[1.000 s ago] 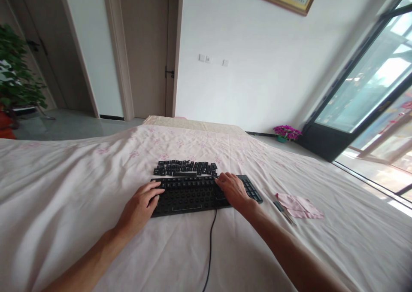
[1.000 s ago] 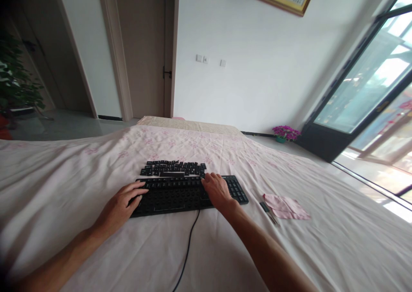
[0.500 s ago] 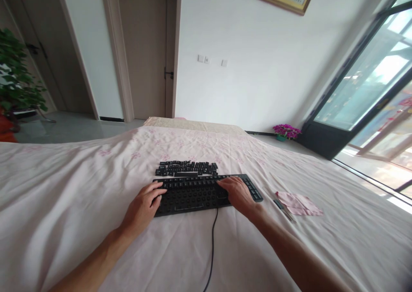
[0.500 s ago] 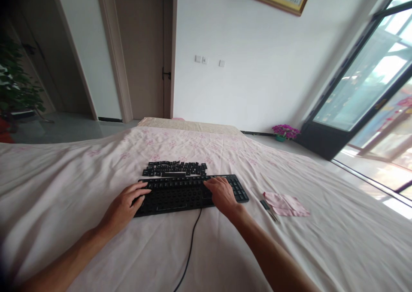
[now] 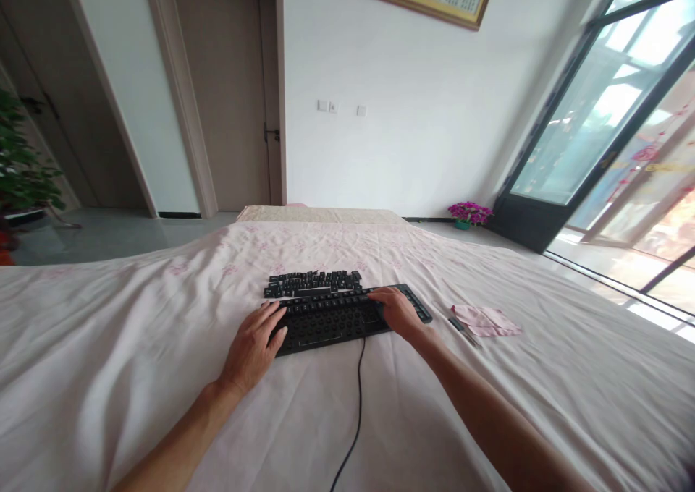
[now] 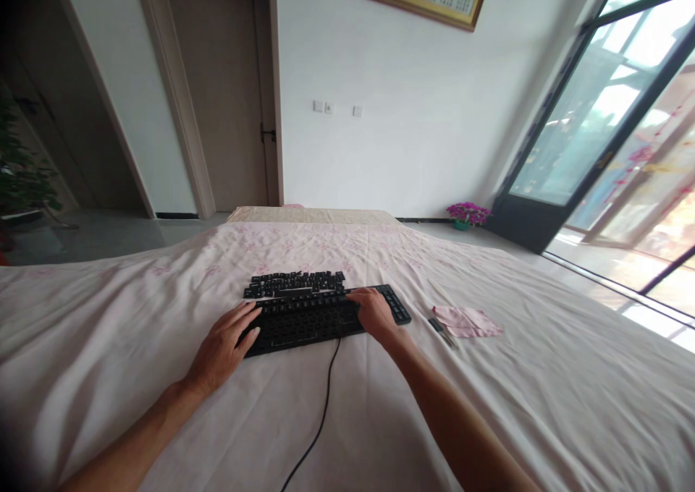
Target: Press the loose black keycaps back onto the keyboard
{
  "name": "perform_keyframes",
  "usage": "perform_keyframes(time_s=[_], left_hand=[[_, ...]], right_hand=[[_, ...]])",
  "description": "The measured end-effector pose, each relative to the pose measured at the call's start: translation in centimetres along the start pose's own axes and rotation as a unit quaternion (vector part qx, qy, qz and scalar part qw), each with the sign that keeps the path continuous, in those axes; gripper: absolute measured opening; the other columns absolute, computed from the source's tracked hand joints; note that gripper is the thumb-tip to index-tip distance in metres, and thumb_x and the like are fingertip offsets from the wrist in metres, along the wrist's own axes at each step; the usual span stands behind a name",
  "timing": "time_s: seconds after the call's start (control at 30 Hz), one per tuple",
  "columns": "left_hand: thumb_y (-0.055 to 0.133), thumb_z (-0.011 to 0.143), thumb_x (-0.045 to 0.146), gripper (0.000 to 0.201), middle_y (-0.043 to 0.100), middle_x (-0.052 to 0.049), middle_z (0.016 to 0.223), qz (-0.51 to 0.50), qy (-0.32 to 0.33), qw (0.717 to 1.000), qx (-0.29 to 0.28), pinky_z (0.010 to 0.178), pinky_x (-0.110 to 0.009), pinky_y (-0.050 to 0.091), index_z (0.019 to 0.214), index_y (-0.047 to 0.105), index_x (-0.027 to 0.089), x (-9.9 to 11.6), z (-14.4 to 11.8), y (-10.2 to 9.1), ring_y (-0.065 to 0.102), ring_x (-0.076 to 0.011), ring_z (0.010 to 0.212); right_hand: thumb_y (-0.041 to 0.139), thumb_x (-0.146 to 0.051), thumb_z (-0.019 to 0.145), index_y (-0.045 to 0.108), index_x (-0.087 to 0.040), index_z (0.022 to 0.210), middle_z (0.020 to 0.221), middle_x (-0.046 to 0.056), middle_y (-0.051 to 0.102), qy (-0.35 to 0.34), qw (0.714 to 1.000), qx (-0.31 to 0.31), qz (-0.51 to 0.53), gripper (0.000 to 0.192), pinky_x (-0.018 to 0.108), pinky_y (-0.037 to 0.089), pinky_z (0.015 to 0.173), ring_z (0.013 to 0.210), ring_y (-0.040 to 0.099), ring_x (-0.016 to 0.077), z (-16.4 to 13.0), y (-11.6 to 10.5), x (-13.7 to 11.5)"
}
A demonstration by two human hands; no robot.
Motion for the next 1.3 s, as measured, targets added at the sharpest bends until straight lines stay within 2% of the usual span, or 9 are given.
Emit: perform_keyframes(time_s=[0.1,0.17,0.27,0.37,0.5,0.63,0.73,1.03,1.3], left_hand=[[0.048,0.09,0.038,0.045,0.049,-0.011,0.142,0.031,0.041,0.998,-0.023,0.111,-0.05,0.034,0.131,0.054,0.019,0.7,-0.1,0.6,0.04,-0.0282,0.134],[0.048,0.09,0.041,0.049,0.047,-0.012,0.143,0.043,0.054,0.997,-0.038,0.111,-0.05,0.033,0.133,0.052,0.018,0.8,-0.2,1.0,0.04,-0.0288,0.134],[0.045,0.092,0.042,0.049,0.049,-0.012,0.142,0.057,0.056,0.995,-0.056,0.11,-0.05,0.033,0.134,0.051,0.017,0.8,-0.4,1.5,0.041,-0.0284,0.133],[0.043,0.092,0.042,0.048,0.05,-0.013,0.14,0.071,0.061,0.994,-0.063,0.11,-0.05,0.033,0.132,0.053,0.016,0.8,-0.4,1.6,0.043,-0.0284,0.132],[0.042,0.093,0.04,0.046,0.052,-0.012,0.139,0.079,0.068,0.993,-0.059,0.109,-0.048,0.035,0.131,0.054,0.018,1.1,-0.3,1.3,0.045,-0.0278,0.13],[0.04,0.094,0.04,0.048,0.05,-0.013,0.14,0.086,0.066,0.992,-0.058,0.109,-0.049,0.034,0.133,0.052,0.016,1.3,-0.4,1.2,0.044,-0.0284,0.131],[0.039,0.094,0.039,0.048,0.049,-0.013,0.141,0.09,0.068,0.992,-0.051,0.109,-0.049,0.033,0.134,0.05,0.016,1.4,-0.7,1.3,0.042,-0.0287,0.132],[0.037,0.094,0.039,0.047,0.049,-0.014,0.141,0.1,0.064,0.992,-0.042,0.108,-0.054,0.031,0.134,0.05,0.018,1.4,-0.8,1.5,0.041,-0.0315,0.132],[0.036,0.095,0.039,0.049,0.047,-0.015,0.143,0.096,0.053,0.992,-0.057,0.106,-0.055,0.033,0.134,0.05,0.015,1.7,-0.7,1.2,0.039,-0.0334,0.133]], right_hand=[[0.036,-0.001,0.077,0.066,-0.023,0.116,0.121,0.002,0.063,0.084,0.993,0.083,0.002,0.054,0.029,0.039,0.097,0.112,0.053,0.0183,-1.8,-0.4,2.0],[0.037,-0.008,0.085,0.065,-0.024,0.119,0.124,0.003,0.061,0.115,0.988,0.104,-0.022,0.047,0.031,0.039,0.097,0.114,0.051,0.0196,-3.3,-0.5,2.7],[0.039,-0.022,0.092,0.061,-0.025,0.124,0.129,0.005,0.058,0.156,0.979,0.107,-0.073,0.038,0.035,0.038,0.096,0.116,0.049,0.0231,-5.4,-0.7,3.7],[0.039,-0.031,0.095,0.056,-0.024,0.129,0.132,0.007,0.055,0.229,0.959,0.124,-0.111,0.039,0.038,0.036,0.097,0.119,0.047,0.026,-6.9,-0.8,5.7],[0.03,-0.038,0.098,0.052,-0.018,0.131,0.125,0.013,0.06,0.315,0.94,0.085,-0.099,0.045,0.034,0.037,0.094,0.113,0.054,0.0247,-7.3,0.3,8.4],[0.025,-0.04,0.099,0.053,-0.018,0.129,0.117,0.013,0.064,0.312,0.943,0.054,-0.098,0.047,0.032,0.037,0.09,0.109,0.056,0.0241,-6.7,0.9,9.1],[0.022,-0.04,0.099,0.053,-0.018,0.128,0.119,0.013,0.063,0.306,0.945,0.054,-0.102,0.048,0.032,0.037,0.091,0.11,0.056,0.0235,-6.5,0.9,8.9],[0.028,-0.039,0.098,0.059,-0.016,0.12,0.113,0.014,0.065,0.306,0.946,0.053,-0.094,0.044,0.031,0.035,0.091,0.108,0.057,0.0235,-6.1,0.6,8.4],[0.03,-0.038,0.098,0.061,-0.019,0.118,0.113,0.012,0.065,0.313,0.945,0.05,-0.079,0.041,0.031,0.034,0.091,0.108,0.056,0.0231,-6.1,0.6,8.6]])
Point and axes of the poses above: each hand's wrist, its own z-axis towards the middle knuckle, its own y-axis out of the palm, x = y × z, the point moved 5 cm from there along z, towards the middle knuckle
